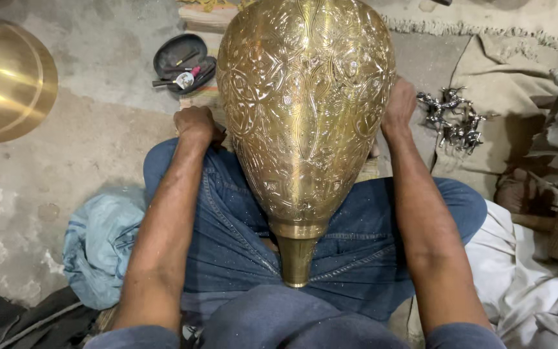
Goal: The person sits cross-legged on the floor with a large engraved brass vase in their lap. They rub the engraved surface with a gray abrasive block, repositioning the vase and turning it to reach different areas, then hold a small punch against the engraved pattern and strike it with a wooden mallet to chase the design.
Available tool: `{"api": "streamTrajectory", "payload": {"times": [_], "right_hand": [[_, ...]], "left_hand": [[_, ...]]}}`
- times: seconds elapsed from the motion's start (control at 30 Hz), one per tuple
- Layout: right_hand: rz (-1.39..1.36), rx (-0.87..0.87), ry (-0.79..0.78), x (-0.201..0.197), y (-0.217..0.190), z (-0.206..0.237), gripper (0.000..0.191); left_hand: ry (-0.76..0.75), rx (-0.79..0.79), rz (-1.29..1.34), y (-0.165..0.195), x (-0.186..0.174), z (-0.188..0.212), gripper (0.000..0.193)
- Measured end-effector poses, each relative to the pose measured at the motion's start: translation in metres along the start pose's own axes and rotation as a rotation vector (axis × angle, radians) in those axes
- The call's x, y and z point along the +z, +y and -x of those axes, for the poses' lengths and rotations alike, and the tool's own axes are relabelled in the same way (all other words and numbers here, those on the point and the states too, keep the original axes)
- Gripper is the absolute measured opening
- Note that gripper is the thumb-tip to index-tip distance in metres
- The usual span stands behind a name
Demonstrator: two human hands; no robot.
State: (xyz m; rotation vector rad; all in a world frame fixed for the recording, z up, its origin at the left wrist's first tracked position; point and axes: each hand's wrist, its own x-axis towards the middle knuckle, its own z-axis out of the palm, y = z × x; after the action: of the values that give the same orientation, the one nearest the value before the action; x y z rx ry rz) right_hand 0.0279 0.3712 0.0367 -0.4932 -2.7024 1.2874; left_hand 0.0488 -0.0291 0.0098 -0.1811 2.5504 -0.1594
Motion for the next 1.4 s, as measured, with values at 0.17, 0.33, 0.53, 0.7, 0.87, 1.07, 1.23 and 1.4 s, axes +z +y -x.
{"api": "streamTrajectory", "payload": {"times": [0.17, 0.33, 0.53, 0.7, 0.87, 1.07, 1.23, 1.4], "right_hand": [[0.052, 0.199, -0.176, 0.005, 0.011, 0.021, 0.043], [0.456, -0.088, -0.372, 0.014, 0.031, 0.028, 0.05], [0.484, -0.075, -0.398, 0.008, 0.025, 0.031, 0.05], [0.253, -0.016, -0.176, -0.013, 0.006, 0.025, 0.04], [-0.28, 0.021, 0.126, -0.035, -0.014, 0.013, 0.052], [-0.532, -0.107, 0.139, -0.059, -0.015, 0.005, 0.037], [-0.64, -0.178, 0.049, -0.044, -0.008, -0.003, 0.032], [-0.505, -0.067, 0.02, -0.025, -0.009, -0.013, 0.044]], "left_hand": [[-0.087, 0.022, -0.087, 0.014, -0.007, 0.006, 0.067], [-0.103, -0.007, -0.13, 0.02, -0.001, 0.009, 0.069], [-0.05, 0.007, -0.108, 0.018, -0.001, 0.015, 0.064], [0.459, 0.013, 0.493, 0.006, -0.01, 0.033, 0.031], [0.735, 0.069, 1.137, 0.005, -0.01, 0.044, 0.032], [0.834, 0.348, 1.681, 0.025, 0.0, 0.019, 0.03], [0.774, 0.337, 1.886, 0.031, 0.012, 0.003, 0.025], [0.606, 0.323, 1.97, 0.041, 0.006, -0.019, 0.022]]}}
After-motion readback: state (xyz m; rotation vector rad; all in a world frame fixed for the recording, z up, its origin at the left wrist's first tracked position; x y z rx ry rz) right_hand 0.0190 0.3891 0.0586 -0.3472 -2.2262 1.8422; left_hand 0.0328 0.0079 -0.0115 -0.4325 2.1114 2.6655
